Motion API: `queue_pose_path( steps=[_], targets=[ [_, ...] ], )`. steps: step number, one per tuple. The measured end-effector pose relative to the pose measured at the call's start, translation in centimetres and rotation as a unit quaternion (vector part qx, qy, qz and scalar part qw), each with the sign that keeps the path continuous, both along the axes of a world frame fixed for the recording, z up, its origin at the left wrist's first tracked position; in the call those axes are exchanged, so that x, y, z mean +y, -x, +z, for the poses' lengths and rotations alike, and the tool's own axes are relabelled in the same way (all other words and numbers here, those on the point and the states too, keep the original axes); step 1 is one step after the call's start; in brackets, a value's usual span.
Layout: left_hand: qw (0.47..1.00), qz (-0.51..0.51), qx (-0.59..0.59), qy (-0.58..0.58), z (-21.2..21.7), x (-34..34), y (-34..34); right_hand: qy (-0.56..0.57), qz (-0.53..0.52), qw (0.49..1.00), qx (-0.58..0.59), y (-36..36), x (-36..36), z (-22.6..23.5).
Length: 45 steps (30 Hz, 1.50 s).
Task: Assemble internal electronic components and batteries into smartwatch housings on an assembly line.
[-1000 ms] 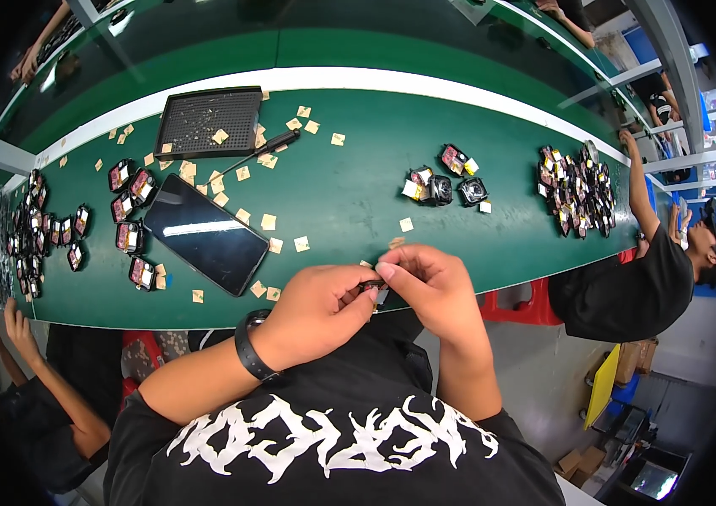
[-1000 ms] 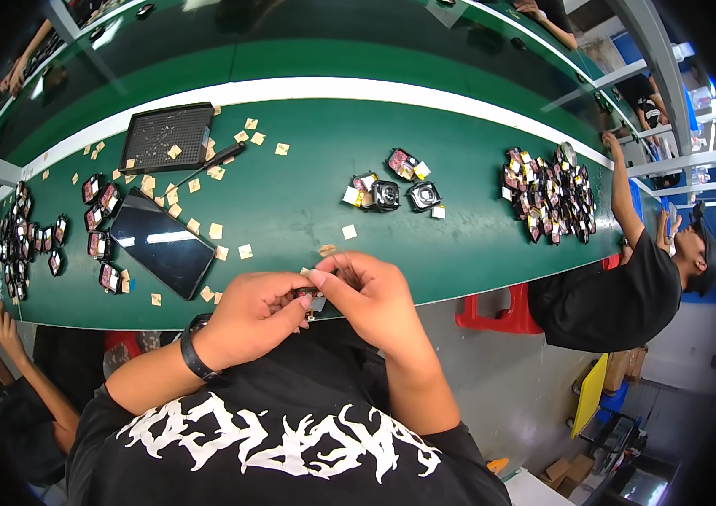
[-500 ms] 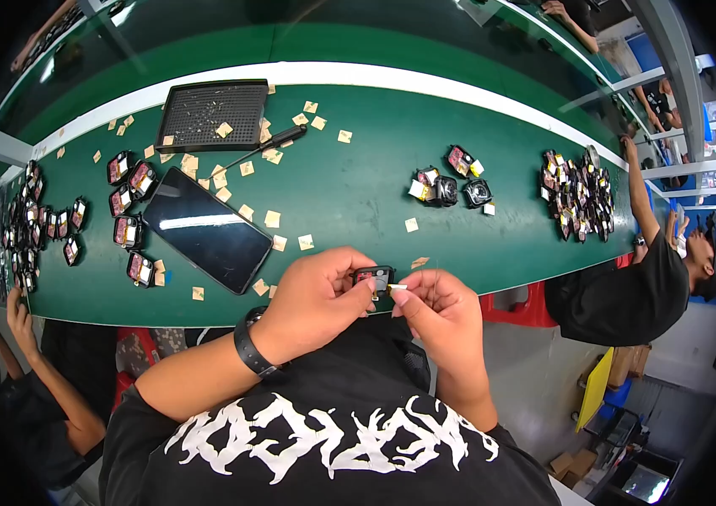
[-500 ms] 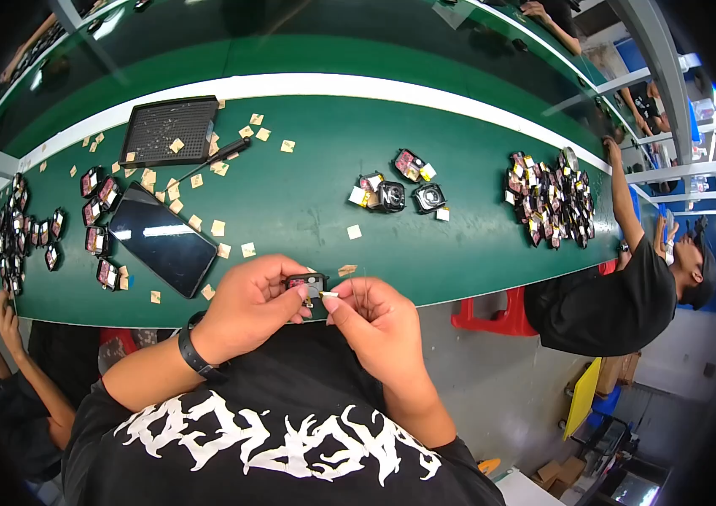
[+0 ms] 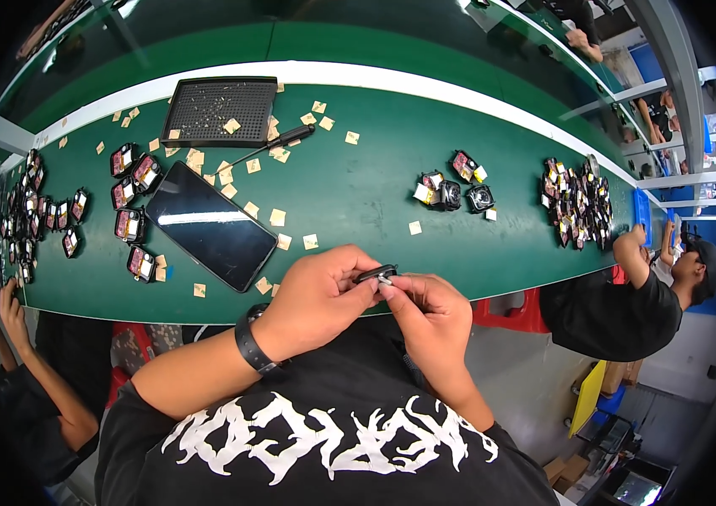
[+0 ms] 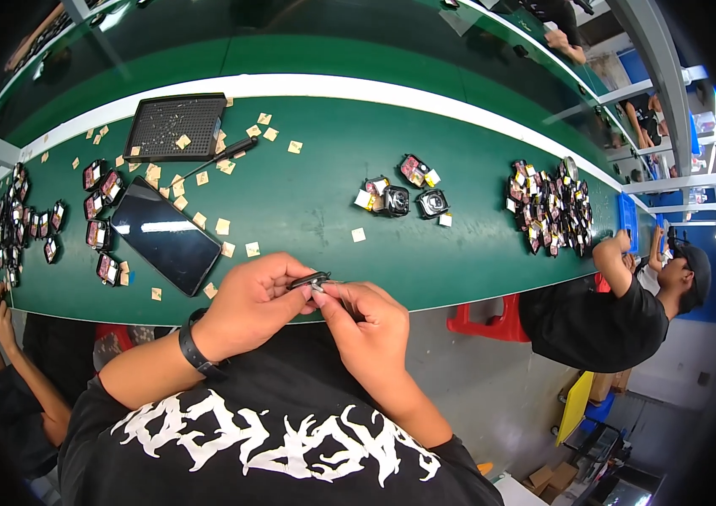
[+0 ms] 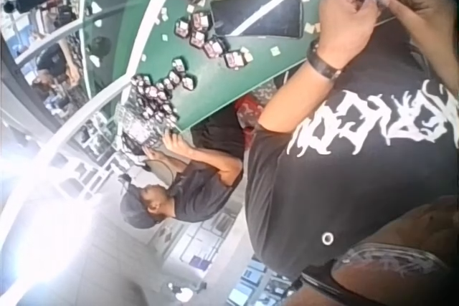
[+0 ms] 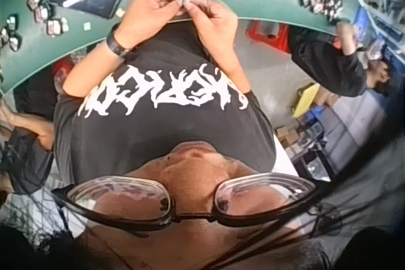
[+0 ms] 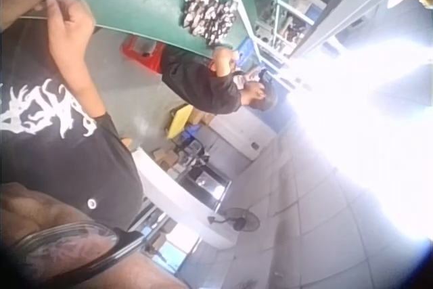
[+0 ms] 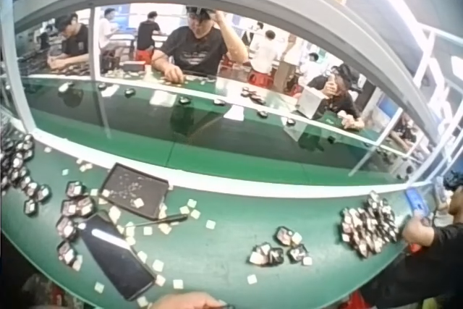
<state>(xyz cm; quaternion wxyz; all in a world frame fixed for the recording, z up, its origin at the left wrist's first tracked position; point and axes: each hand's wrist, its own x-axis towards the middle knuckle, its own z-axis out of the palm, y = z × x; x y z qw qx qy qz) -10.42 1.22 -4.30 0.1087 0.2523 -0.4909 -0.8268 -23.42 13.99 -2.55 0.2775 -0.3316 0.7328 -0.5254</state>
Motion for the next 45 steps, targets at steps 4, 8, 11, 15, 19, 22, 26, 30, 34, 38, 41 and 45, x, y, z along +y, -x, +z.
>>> queue_pose_path(
  steps=[4, 8, 11, 15, 19, 22, 26, 30, 34, 38, 41, 45],
  targets=[
    [1.000, -0.013, -0.006, 0.008, -0.2, -0.1, -0.1, 0.004, -0.005, 1.000, -0.025, 0.1, -0.4, 0.0],
    [1.000, -0.027, 0.003, 0.001, -0.2, -0.2, -0.2, 0.034, 0.012, 0.999, -0.025, 0.4, -0.6, -0.5],
    [0.998, -0.028, 0.037, -0.037, -0.4, -0.2, -0.2, 0.052, -0.019, 0.988, -0.141, 1.3, -0.4, -1.4],
    [0.997, -0.029, 0.055, -0.034, -0.6, -0.1, -0.4, -0.012, 0.002, 0.978, -0.207, 1.9, -1.1, -0.1],
    [0.997, -0.041, 0.045, -0.041, -0.6, -0.5, -0.6, -0.081, 0.036, 0.961, -0.260, 2.6, -1.7, 1.2],
    [0.997, -0.049, 0.029, -0.052, 0.0, -0.8, -0.5, -0.098, 0.052, 0.968, -0.224, 2.3, -1.8, 0.9],
    [0.995, -0.004, 0.024, -0.091, 0.1, -0.6, -0.4, 0.034, 0.018, 0.993, -0.110, 1.3, -0.2, -1.2],
    [0.994, 0.004, 0.037, -0.105, 0.1, -0.7, -0.5, 0.046, 0.074, 0.988, 0.125, 0.6, 0.2, -0.5],
    [0.995, 0.006, 0.041, -0.089, 0.2, -0.7, -0.4, 0.045, 0.105, 0.964, 0.238, 0.6, 0.1, -1.2],
    [0.998, -0.012, 0.029, -0.058, 0.2, -0.7, -0.2, 0.027, 0.111, 0.956, 0.271, 0.6, 0.3, -1.8],
    [0.998, -0.017, 0.030, -0.058, 0.2, -0.7, -0.4, 0.003, 0.133, 0.956, 0.263, 0.7, 0.3, -1.1],
    [0.998, -0.005, 0.026, -0.052, 0.3, -0.6, -0.5, -0.010, 0.170, 0.952, 0.253, 1.6, 0.2, -0.9]
  ],
)
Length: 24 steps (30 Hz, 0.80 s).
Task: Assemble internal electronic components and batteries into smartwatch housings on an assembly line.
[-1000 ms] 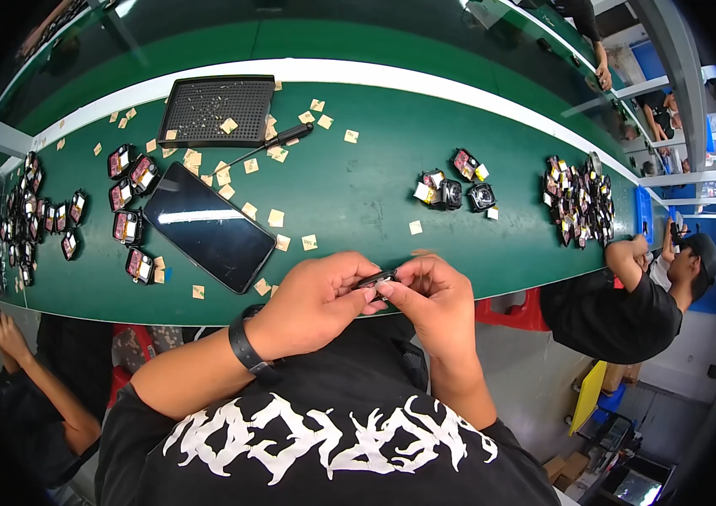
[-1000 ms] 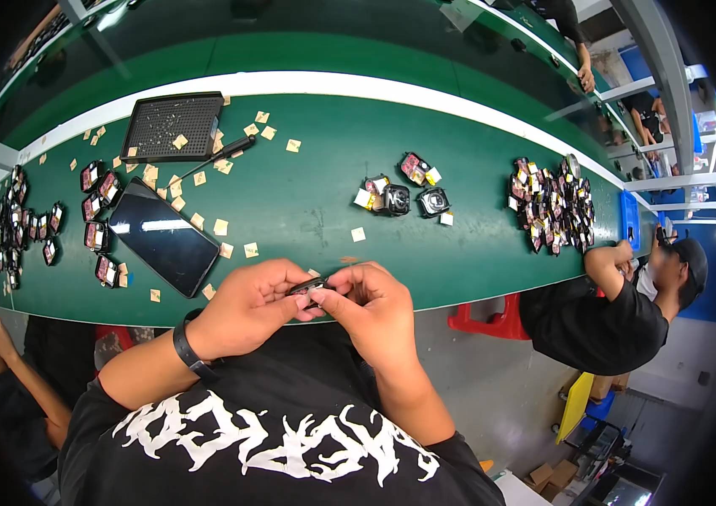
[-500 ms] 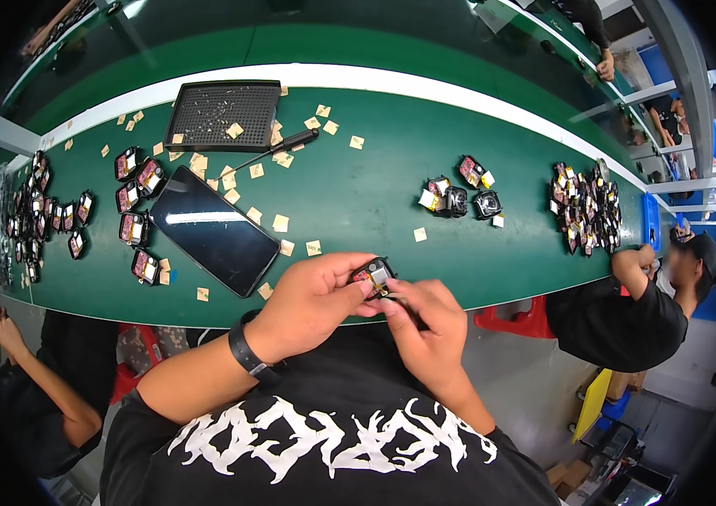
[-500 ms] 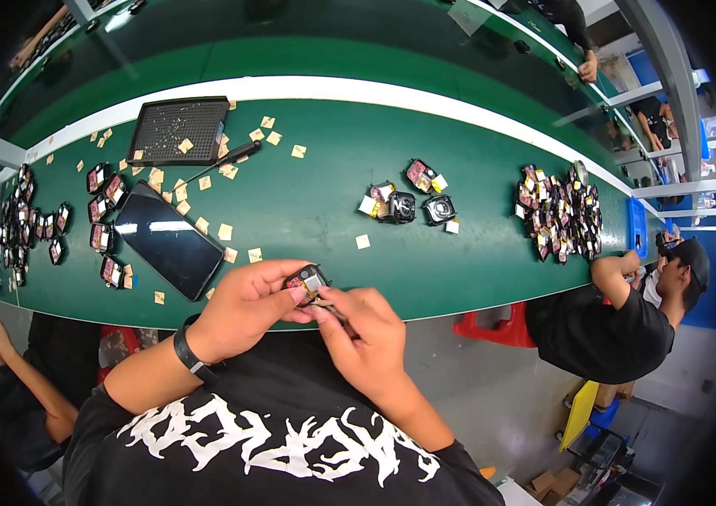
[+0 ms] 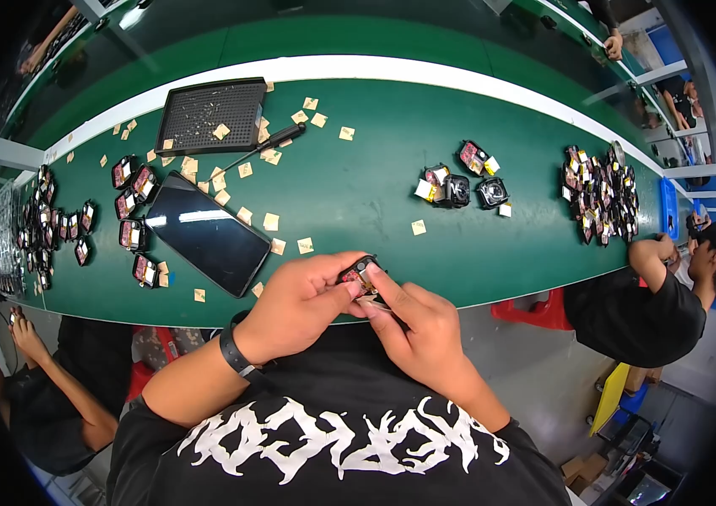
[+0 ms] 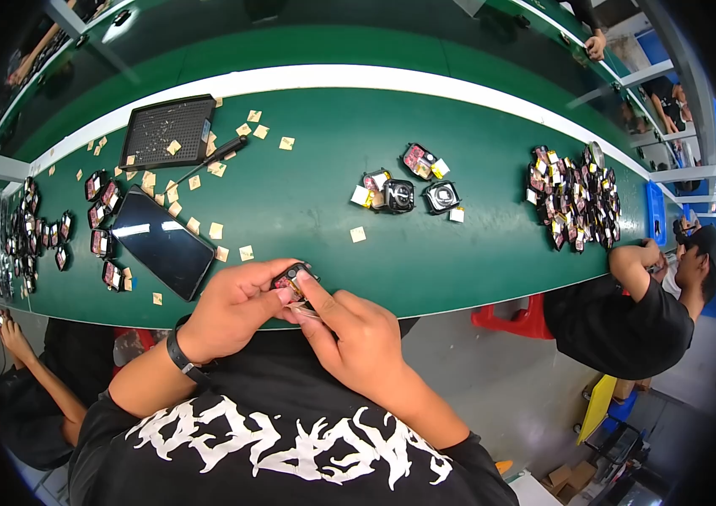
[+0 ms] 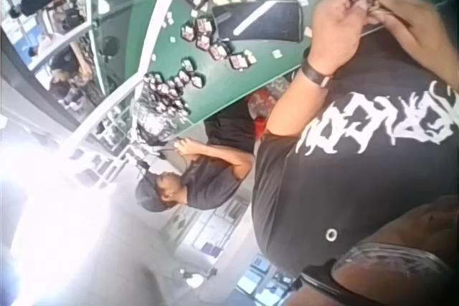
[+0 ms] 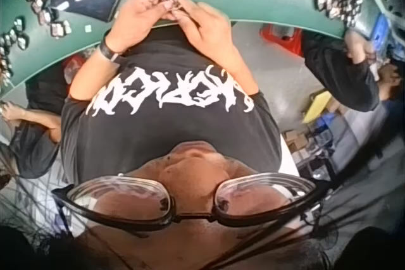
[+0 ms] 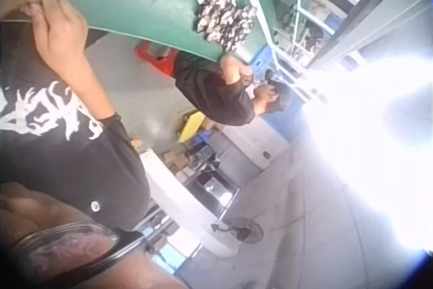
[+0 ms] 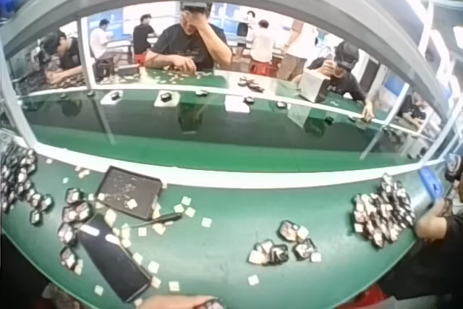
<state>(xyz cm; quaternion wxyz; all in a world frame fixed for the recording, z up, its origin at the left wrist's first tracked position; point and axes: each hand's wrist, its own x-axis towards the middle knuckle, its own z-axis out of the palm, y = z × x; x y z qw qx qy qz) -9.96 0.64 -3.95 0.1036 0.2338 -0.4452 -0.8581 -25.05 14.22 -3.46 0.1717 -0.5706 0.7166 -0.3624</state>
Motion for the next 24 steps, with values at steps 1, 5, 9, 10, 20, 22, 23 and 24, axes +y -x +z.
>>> queue_pose_path(
  steps=[1, 5, 9, 10, 20, 22, 23, 24],
  targets=[
    [1.000, 0.007, 0.005, -0.001, -0.1, 0.0, -0.1, -0.008, 0.015, 1.000, -0.026, 0.3, -0.1, 0.0],
    [0.999, 0.010, -0.018, 0.024, 0.1, 0.3, -0.1, 0.006, 0.058, 0.981, -0.186, 2.1, 0.2, -0.6],
    [0.999, 0.004, -0.036, 0.039, 0.2, 0.7, -0.3, 0.033, 0.051, 0.972, -0.228, 3.0, 1.4, -0.3],
    [0.998, 0.010, -0.027, 0.049, 0.1, 0.8, -0.3, 0.031, 0.052, 0.971, -0.231, 3.3, 1.9, -0.5],
    [0.985, 0.008, -0.067, 0.160, 0.5, 1.1, 0.1, -0.018, -0.111, 0.966, -0.234, 5.9, 4.0, 0.6],
    [0.980, 0.000, -0.088, 0.176, 0.9, 1.0, 0.4, -0.002, -0.139, 0.961, -0.239, 6.8, 4.1, 0.3],
    [0.975, -0.008, -0.109, 0.192, 1.1, 1.0, 0.6, 0.002, -0.173, 0.951, -0.256, 7.3, 4.3, 0.2],
    [0.975, -0.011, -0.108, 0.193, 1.3, 0.9, 0.6, 0.006, -0.206, 0.940, -0.272, 7.7, 4.4, 0.1]
  ],
)
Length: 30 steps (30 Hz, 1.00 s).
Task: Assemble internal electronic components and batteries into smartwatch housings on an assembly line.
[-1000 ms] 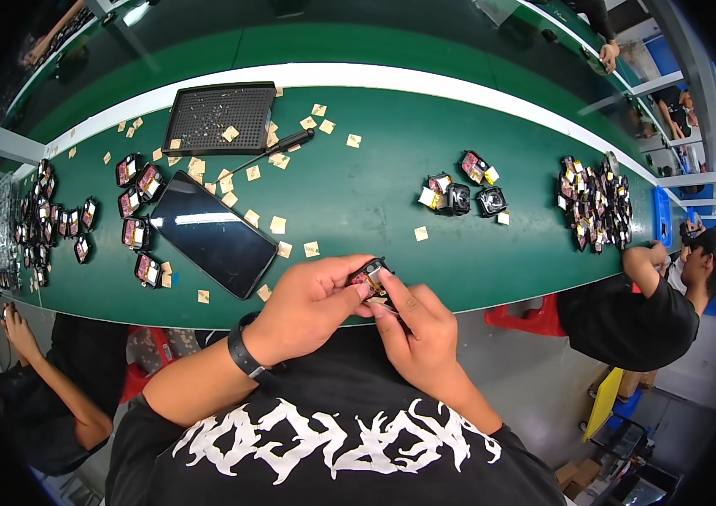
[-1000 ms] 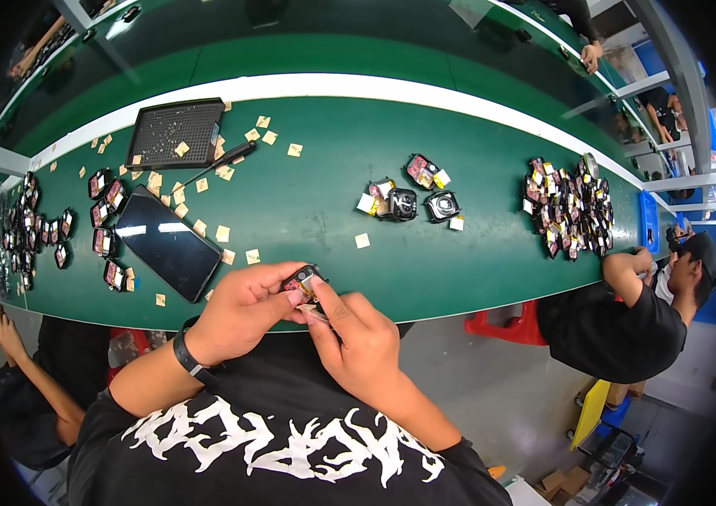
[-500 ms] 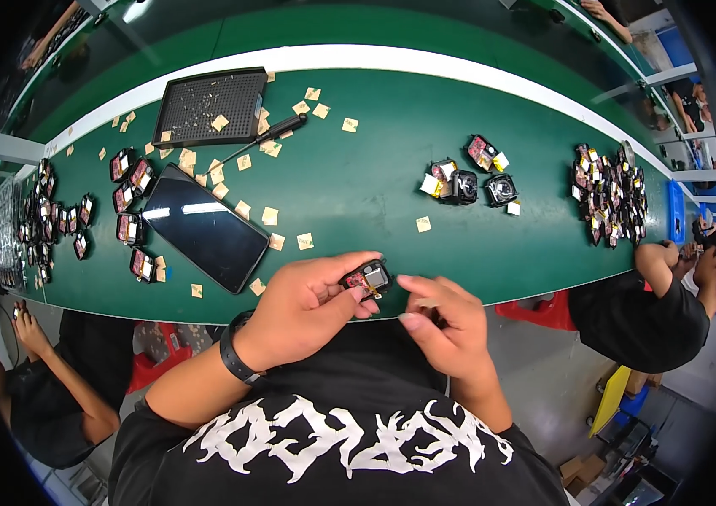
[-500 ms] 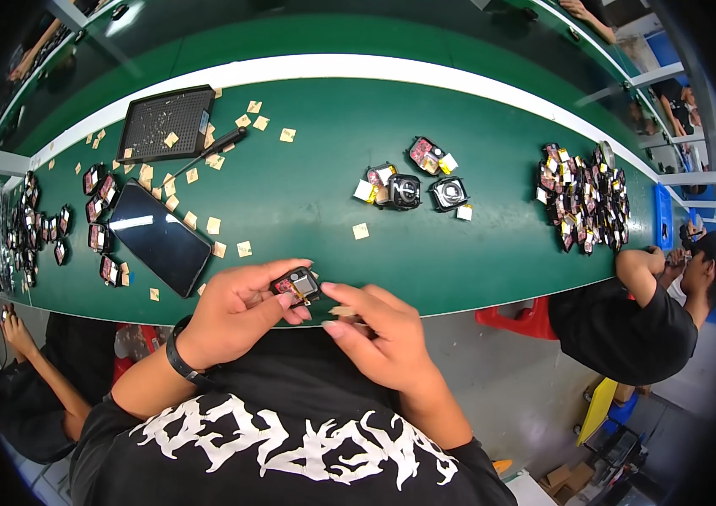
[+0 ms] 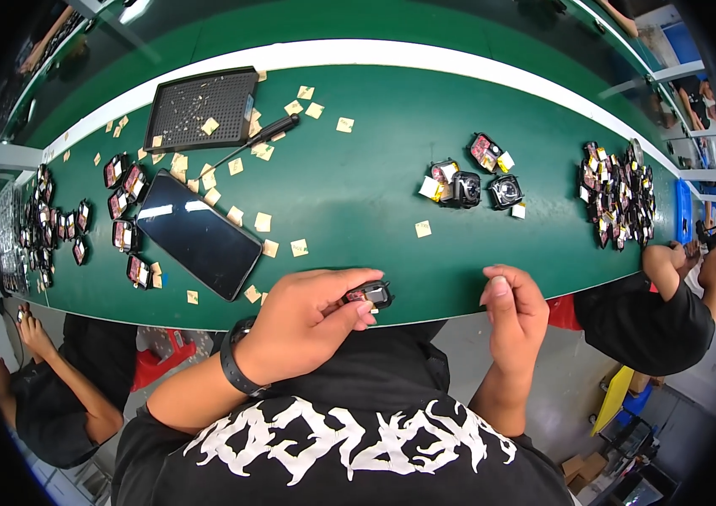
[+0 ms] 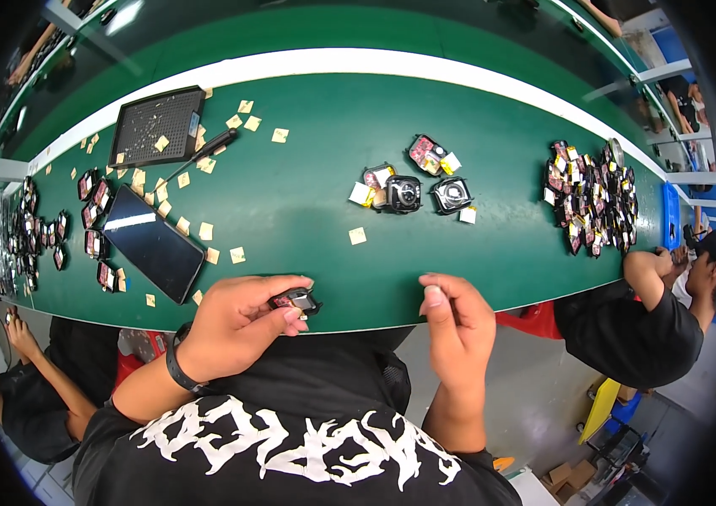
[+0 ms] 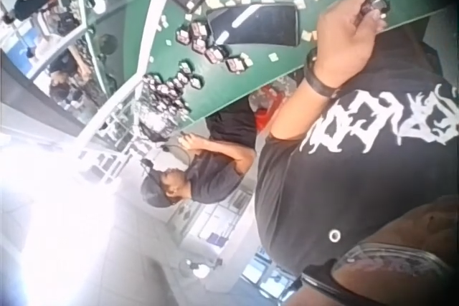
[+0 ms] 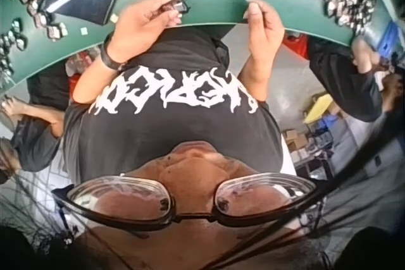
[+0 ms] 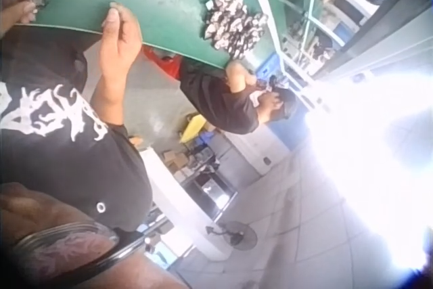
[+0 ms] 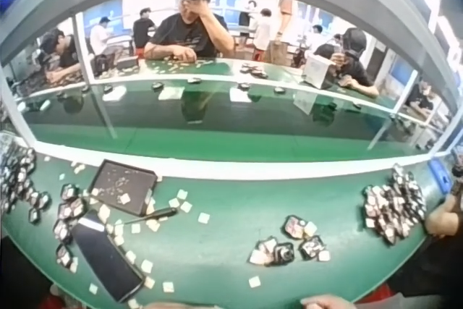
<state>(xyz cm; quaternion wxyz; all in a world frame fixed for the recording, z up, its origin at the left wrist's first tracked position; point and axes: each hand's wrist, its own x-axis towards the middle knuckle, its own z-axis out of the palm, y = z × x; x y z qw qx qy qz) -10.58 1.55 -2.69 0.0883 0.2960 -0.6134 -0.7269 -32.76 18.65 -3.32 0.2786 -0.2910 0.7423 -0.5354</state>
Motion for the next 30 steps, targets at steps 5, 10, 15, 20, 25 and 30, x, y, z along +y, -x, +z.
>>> queue_pose_path(
  steps=[5, 10, 15, 20, 25, 30],
  targets=[
    [1.000, -0.002, -0.015, -0.010, 0.3, -0.2, 0.0, 0.003, -0.087, 0.995, 0.042, 2.5, -0.1, -0.8],
    [0.999, -0.011, -0.029, -0.033, 0.2, -0.5, 0.0, -0.036, -0.127, 0.979, 0.157, 4.9, -1.8, -1.4],
    [0.990, 0.005, 0.005, -0.138, 0.0, -0.8, 0.0, -0.141, -0.063, 0.946, 0.284, 5.6, -4.6, -0.7],
    [0.987, -0.001, 0.063, -0.147, -0.5, -0.6, -0.4, -0.129, -0.069, 0.933, 0.330, 6.1, -5.0, -1.3],
    [0.988, -0.020, 0.084, -0.128, -1.1, -0.4, -0.7, -0.128, -0.083, 0.932, 0.327, 5.6, -4.7, -1.6],
    [0.987, -0.029, 0.111, -0.109, -1.5, -0.5, -1.7, -0.096, -0.110, 0.925, 0.351, 4.9, -5.3, -2.0]
  ],
)
